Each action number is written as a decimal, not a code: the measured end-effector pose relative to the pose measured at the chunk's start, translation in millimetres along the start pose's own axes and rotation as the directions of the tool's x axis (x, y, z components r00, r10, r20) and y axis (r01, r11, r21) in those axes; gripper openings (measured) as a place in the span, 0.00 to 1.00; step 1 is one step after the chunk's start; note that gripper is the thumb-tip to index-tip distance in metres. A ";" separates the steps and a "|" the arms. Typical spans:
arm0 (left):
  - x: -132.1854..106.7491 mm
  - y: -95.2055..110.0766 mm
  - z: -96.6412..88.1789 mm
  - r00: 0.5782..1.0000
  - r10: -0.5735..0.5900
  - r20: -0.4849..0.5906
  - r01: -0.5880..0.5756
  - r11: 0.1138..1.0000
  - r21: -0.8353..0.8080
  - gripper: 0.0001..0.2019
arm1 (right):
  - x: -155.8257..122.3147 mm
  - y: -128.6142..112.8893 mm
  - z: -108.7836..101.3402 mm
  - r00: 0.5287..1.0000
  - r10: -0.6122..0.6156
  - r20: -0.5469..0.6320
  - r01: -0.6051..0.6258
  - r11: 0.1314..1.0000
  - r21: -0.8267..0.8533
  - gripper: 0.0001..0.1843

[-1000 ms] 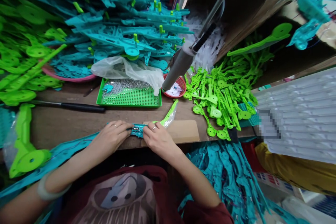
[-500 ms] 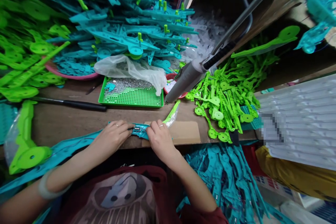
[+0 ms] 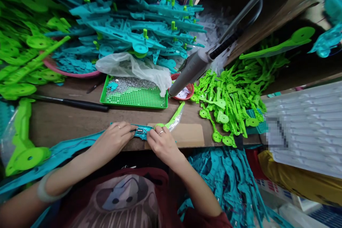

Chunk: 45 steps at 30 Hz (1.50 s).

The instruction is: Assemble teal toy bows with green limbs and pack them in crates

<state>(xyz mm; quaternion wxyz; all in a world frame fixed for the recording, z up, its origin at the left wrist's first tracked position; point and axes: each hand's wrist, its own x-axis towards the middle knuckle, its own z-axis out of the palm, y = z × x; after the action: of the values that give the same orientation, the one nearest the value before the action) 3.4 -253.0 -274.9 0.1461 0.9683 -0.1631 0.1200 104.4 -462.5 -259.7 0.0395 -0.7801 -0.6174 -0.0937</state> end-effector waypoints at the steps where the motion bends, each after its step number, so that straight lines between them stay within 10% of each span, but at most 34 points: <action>1: 0.0 -0.1 0.3 1.000 0.000 -0.003 0.000 1.000 -0.002 0.06 | -0.4 -0.2 0.3 1.000 0.002 -0.004 -0.002 1.000 0.008 0.14; 14: 0.1 -0.6 0.4 1.000 0.014 -0.020 -0.014 1.000 -0.009 0.04 | -0.7 -13.2 -6.2 0.947 0.225 0.230 -0.256 0.959 0.118 0.13; 20: -0.6 3.2 1.9 0.999 0.008 -0.032 -0.006 0.999 0.046 0.06 | -13.3 -32.2 -5.1 0.956 0.265 0.127 -0.271 0.962 0.033 0.12; 31: -8.2 54.3 1.9 0.951 -0.309 0.012 0.286 0.894 0.345 0.17 | 8.6 -44.9 -16.7 0.922 0.253 0.292 -0.273 0.962 0.029 0.11; 39: 0.9 75.7 7.7 0.776 -0.576 0.255 0.541 0.817 0.199 0.24 | 42.8 -8.1 -33.6 0.965 0.151 0.216 -0.228 0.889 0.396 0.08; 45: 0.8 75.9 5.3 0.781 -0.575 0.243 0.552 0.818 0.164 0.18 | 119.3 0.8 5.0 0.917 -0.301 0.262 0.153 0.872 0.464 0.03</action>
<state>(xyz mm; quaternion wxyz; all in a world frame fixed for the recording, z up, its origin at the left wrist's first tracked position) -21.5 -323.5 -261.1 0.1097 0.9848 0.1199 -0.0614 132.0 -347.8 -241.3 0.0983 -0.6769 -0.7088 0.1726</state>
